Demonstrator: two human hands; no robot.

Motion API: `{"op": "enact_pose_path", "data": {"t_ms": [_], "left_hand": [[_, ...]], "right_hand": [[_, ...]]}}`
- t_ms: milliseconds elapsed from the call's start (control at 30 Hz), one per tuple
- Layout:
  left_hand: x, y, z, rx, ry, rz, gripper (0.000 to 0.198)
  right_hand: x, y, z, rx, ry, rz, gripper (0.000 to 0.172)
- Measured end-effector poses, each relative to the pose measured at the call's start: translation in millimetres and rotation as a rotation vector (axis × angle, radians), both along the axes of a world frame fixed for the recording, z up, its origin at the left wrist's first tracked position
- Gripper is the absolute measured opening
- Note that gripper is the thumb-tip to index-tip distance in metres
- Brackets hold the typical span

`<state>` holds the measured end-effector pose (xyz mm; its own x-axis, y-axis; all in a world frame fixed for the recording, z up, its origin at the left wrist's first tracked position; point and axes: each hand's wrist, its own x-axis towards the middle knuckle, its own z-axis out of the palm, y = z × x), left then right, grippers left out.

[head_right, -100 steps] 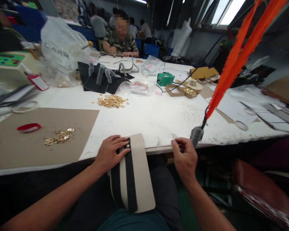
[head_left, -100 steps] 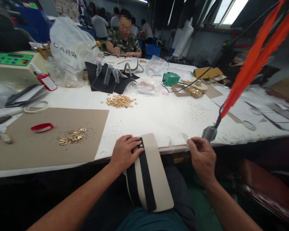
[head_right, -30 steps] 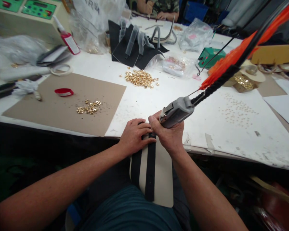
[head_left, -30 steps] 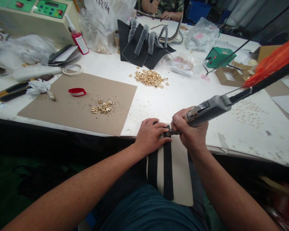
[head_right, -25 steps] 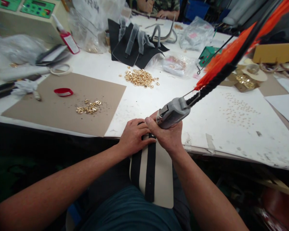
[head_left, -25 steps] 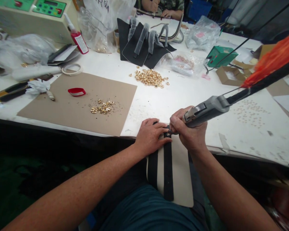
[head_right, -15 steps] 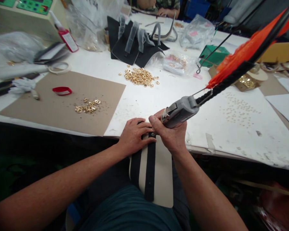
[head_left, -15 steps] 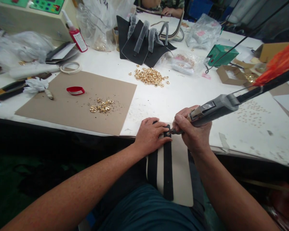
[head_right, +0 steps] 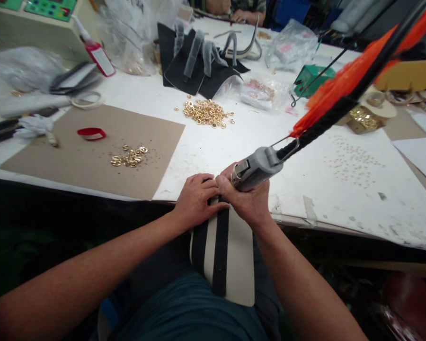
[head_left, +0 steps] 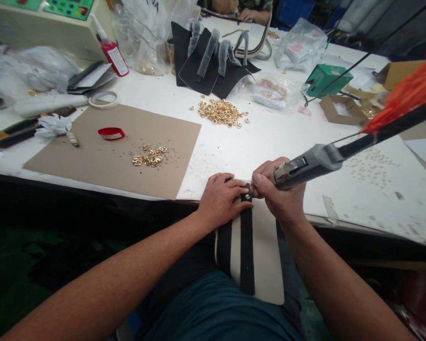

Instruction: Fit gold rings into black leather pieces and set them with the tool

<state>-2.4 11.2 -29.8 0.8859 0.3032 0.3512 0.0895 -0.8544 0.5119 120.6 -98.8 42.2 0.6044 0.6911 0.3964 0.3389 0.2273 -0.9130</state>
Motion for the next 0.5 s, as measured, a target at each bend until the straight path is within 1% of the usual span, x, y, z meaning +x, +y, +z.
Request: {"op": "enact_pose_path", "data": {"t_ms": [100,200,300,500], "left_hand": [[0.4,-0.3,1.0,0.010,0.008,0.008,0.038],[0.5,-0.3,0.5,0.008,0.004,0.010,0.036],[0.8,0.0,-1.0,0.008,-0.006,0.010,0.036],[0.8,0.1,1.5,-0.009,0.007,-0.001,0.037]], "right_hand": [[2.3,0.7,0.7,-0.021,0.008,0.075,0.027],[3.8,1.4,0.6,-0.004,0.040,0.098,0.027],[2.5,1.7,-0.1,0.001,0.042,0.094,0.028],[-1.9,3.8,-1.5,-0.086,0.048,0.012,0.029]]}}
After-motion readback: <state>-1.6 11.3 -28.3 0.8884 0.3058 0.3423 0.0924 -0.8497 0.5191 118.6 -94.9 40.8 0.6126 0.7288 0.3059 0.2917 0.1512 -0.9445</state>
